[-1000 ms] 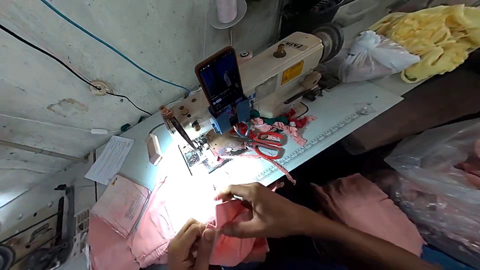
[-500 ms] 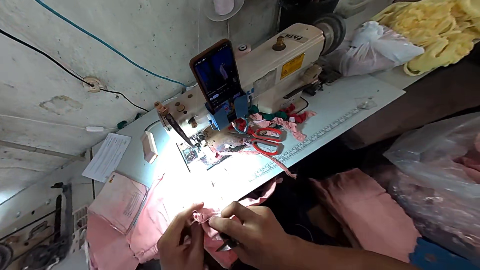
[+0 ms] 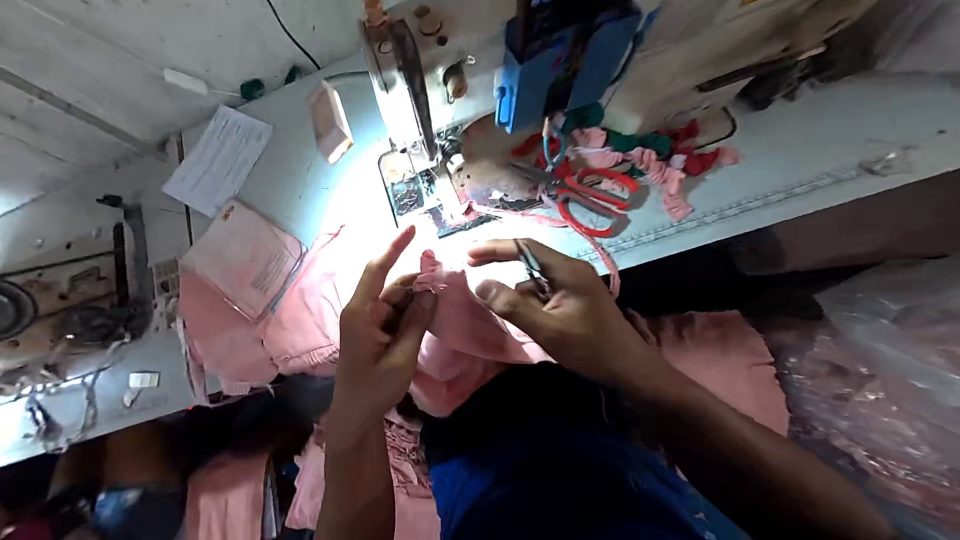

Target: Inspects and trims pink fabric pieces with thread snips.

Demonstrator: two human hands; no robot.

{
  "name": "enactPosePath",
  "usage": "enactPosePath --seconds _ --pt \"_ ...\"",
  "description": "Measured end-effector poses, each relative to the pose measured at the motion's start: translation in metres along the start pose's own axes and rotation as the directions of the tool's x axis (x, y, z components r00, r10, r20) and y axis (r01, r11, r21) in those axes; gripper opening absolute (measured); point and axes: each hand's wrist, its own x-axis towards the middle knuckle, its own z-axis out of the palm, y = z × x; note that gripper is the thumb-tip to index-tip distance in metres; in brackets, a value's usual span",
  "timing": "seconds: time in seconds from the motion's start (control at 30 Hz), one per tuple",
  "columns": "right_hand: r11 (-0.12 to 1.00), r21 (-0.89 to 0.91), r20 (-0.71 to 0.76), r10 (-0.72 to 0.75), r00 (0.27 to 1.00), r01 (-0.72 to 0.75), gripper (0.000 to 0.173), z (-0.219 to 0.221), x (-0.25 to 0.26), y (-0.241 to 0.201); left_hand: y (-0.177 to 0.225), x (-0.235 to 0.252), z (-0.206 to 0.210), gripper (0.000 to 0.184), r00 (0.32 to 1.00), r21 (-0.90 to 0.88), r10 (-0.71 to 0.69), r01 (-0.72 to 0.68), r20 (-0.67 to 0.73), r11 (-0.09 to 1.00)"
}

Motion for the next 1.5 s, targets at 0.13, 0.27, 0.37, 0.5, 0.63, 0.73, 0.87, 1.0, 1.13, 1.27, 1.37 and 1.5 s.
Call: enactPosePath --seconds 0.13,0.27,0.37,0.5,0.63,0.73,0.87,1.0,1.13,1.27,1.37,1.5 --pt "0.973 0.188 0.123 0.111 0.986 -0.133 0.009 0.006 0.001 0.000 0.003 0.003 0.000 0.061 1.000 -0.029 -0.003 0.003 -0.006 1.000" --pt "0.900 0.370 0.170 0.177 0.969 -0.229 0.006 0.015 -0.006 0.001 0.002 0.005 0.002 0.052 0.999 -0.038 -0.001 -0.001 -0.050 0.999" --pt "0.853 0.454 0.173 0.197 0.965 -0.256 0.005 0.019 -0.009 0.004 0.001 0.004 0.006 0.047 0.997 -0.028 -0.007 0.005 -0.072 1.000" --pt "0.842 0.477 0.147 0.204 0.968 -0.250 0.002 0.017 -0.007 0.005 0.003 0.003 0.013 0.043 0.986 0.048 0.007 0.001 -0.169 0.999" --pt "0.845 0.484 0.084 0.213 0.973 -0.227 0.004 0.018 -0.006 0.004 0.004 -0.005 0.019 0.022 0.931 0.455 0.225 -0.074 -0.288 0.887" --pt "0.837 0.504 0.071 0.207 0.976 -0.214 0.004 0.021 -0.006 0.003 0.012 -0.010 0.024 0.015 0.935 0.527 0.229 -0.056 -0.270 0.848" --pt "0.874 0.449 0.072 0.174 0.982 -0.187 0.006 0.022 -0.007 0.002 0.013 -0.009 0.024 0.020 0.967 0.506 0.107 0.026 -0.231 0.862" --pt "0.900 0.401 0.073 0.156 0.985 -0.172 0.005 0.020 -0.010 0.001 0.013 -0.006 0.023 0.015 0.974 0.407 0.047 0.049 -0.220 0.912" --pt "0.902 0.398 0.062 0.155 0.986 -0.167 0.005 0.019 -0.009 0.001 0.012 -0.004 0.022 0.014 0.977 0.271 -0.016 0.074 -0.210 0.960" --pt "0.948 0.288 0.025 0.133 0.991 -0.135 0.006 0.020 -0.010 0.001 0.010 -0.003 0.021 0.015 0.977 0.223 -0.040 0.087 -0.208 0.971" --pt "0.959 0.258 0.023 0.115 0.993 -0.117 0.005 0.022 -0.011 0.000 0.008 0.001 0.020 0.012 0.978 0.175 -0.087 0.121 -0.190 0.977" --pt "0.916 0.375 0.049 0.131 0.990 -0.140 0.003 0.020 -0.009 0.003 -0.004 0.002 0.019 0.011 0.980 -0.154 -0.133 0.110 -0.147 0.982"
